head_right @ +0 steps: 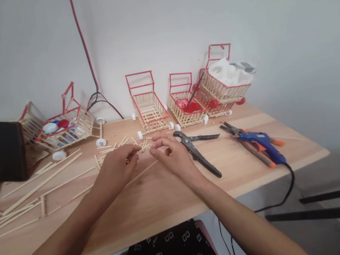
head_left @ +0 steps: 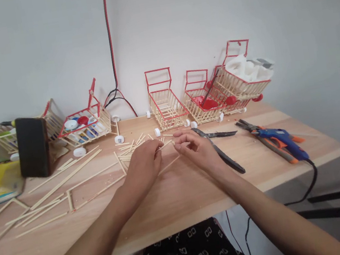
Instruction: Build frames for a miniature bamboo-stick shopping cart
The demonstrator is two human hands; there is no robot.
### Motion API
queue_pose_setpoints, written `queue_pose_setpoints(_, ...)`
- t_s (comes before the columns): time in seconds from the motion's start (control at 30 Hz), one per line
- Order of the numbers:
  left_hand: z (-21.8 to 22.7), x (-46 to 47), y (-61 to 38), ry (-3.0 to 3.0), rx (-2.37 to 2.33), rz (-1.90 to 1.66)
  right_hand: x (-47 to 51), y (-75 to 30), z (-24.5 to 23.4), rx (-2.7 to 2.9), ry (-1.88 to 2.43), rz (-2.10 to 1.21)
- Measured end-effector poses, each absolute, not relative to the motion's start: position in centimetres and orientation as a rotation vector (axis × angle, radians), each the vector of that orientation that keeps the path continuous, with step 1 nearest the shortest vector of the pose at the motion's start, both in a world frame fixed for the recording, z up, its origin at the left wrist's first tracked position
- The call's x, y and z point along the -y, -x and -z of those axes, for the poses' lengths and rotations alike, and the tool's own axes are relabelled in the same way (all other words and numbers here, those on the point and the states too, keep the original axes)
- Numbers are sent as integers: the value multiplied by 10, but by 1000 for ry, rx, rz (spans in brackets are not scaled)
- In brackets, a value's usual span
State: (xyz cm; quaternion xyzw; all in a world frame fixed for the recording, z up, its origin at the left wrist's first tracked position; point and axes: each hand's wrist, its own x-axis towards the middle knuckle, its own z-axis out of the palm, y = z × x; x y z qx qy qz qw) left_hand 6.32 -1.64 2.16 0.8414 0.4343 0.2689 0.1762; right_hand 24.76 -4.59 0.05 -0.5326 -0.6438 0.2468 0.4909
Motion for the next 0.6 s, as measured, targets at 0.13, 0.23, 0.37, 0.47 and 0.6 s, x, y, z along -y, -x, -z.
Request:
queue_pose_setpoints(0.13,-26,20,-65,-2382,-1237,-780,49,-241,1,1525,1275,-602)
queue_pose_setpoints(0.23,-29,22,-66,-2338,-1237,-780,52,-237,1,1579,1300,-530)
queue_pose_setpoints(0.37,-34,22,-67,-2216,-1207,-770,55,-233,1,1683,1290,-356)
queue_pose_setpoints(0.47,-39,20,-66,-2103,-1150,-733,56,-231,3,1737,1280,-252)
queue_pose_setpoints(0.6,-43,18,-66,-2021,-1092,-731,55,-228,3,1772,1271,-188)
